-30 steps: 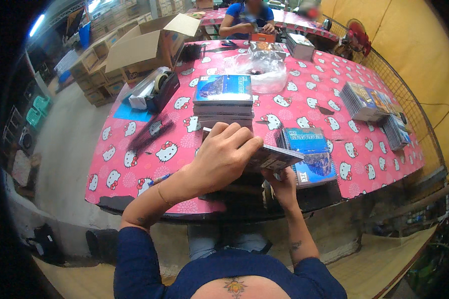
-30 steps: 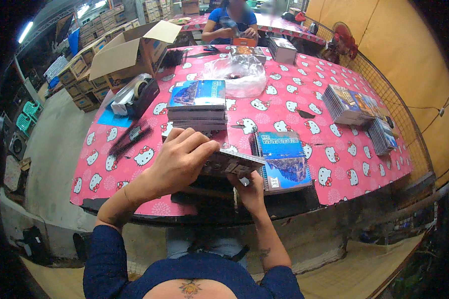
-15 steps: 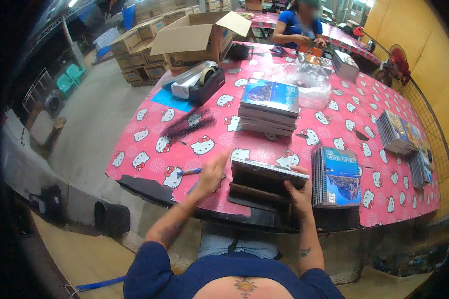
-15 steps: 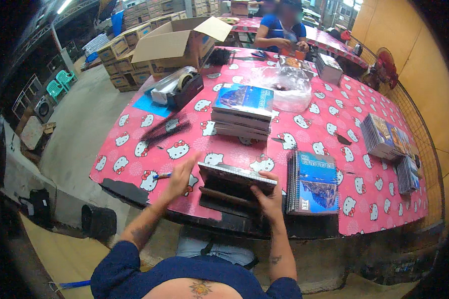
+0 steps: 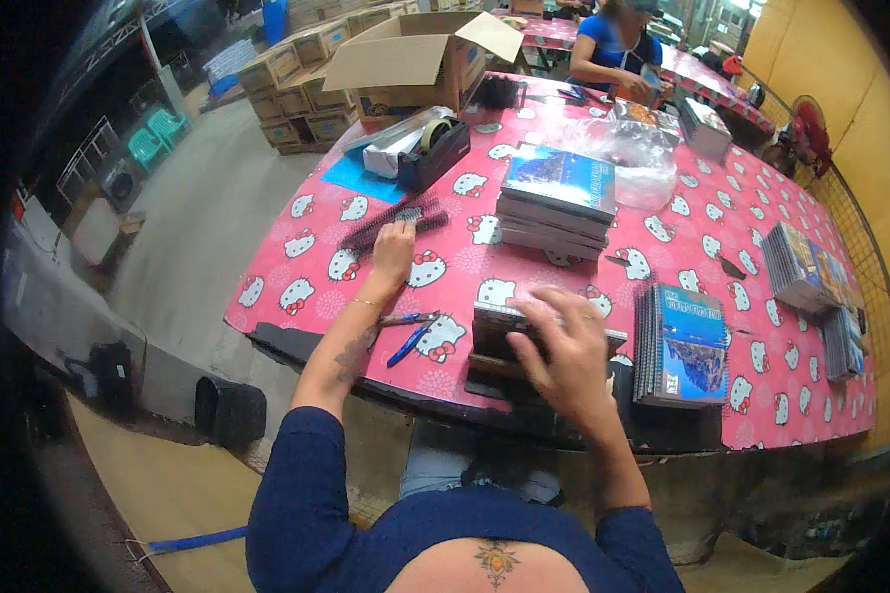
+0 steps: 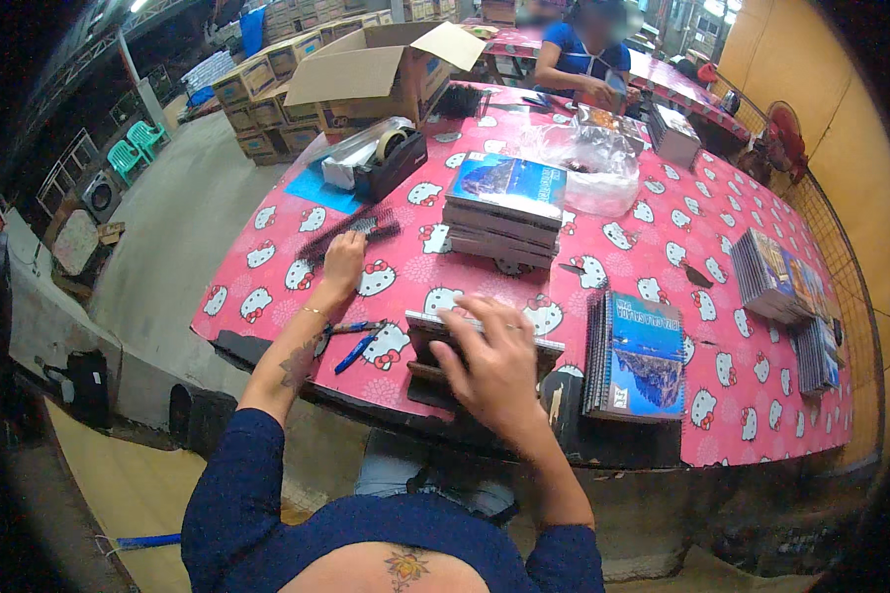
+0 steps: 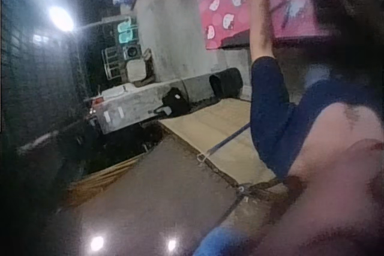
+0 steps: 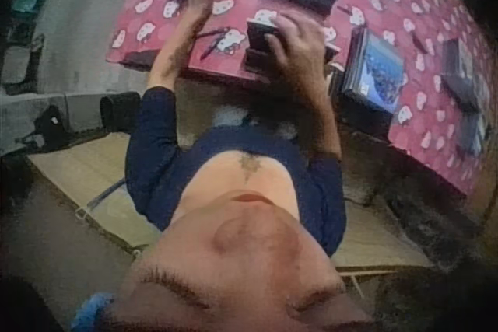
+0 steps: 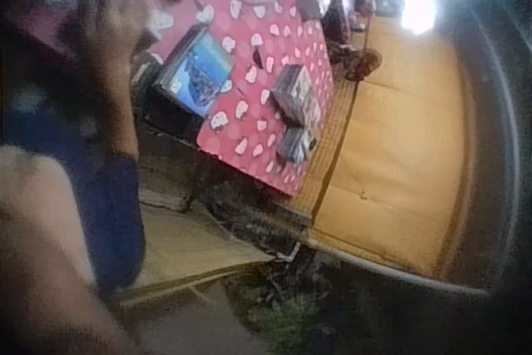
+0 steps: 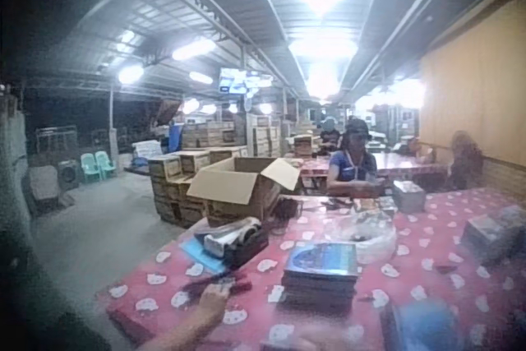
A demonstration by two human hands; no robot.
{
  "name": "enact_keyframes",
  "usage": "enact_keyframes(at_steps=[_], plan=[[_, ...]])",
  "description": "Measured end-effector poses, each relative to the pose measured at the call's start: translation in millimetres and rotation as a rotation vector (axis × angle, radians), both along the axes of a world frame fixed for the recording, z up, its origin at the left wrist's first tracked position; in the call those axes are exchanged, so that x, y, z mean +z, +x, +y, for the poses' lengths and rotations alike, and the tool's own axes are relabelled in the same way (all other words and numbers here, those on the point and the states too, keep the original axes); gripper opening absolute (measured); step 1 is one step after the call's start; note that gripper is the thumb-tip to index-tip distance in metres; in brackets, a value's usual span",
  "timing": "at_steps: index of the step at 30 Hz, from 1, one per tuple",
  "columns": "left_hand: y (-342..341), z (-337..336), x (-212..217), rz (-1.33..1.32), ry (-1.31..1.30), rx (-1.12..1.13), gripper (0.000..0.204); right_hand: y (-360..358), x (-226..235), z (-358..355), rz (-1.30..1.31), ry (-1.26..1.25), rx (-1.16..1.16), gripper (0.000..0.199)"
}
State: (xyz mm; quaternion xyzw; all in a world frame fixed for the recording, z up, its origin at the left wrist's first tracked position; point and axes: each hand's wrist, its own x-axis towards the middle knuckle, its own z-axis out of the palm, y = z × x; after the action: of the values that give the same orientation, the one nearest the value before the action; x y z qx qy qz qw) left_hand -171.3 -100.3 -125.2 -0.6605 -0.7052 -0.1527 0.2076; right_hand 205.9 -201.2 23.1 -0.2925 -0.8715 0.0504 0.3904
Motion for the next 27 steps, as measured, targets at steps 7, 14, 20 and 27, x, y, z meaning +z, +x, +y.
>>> enact_keyframes(at_steps=[7, 14, 20, 27], plan=[[31, -16, 18, -0.185, 0.198, -0.31, 0.029, -39, -33, 25, -0.115, -0.036, -0.066, 0.018], [81, -63, 50, -0.348, 0.254, -0.334, 0.038, -40, -32, 24, -0.049, -0.024, -0.072, 0.012], [141, -148, 109, -0.876, 0.008, -0.366, 0.038, -41, -26, 23, -0.096, -0.084, -0.087, 0.013], [160, -160, 104, -0.862, 0.121, -0.405, 0.021, -42, -27, 23, -0.077, -0.086, -0.084, 0.014]])
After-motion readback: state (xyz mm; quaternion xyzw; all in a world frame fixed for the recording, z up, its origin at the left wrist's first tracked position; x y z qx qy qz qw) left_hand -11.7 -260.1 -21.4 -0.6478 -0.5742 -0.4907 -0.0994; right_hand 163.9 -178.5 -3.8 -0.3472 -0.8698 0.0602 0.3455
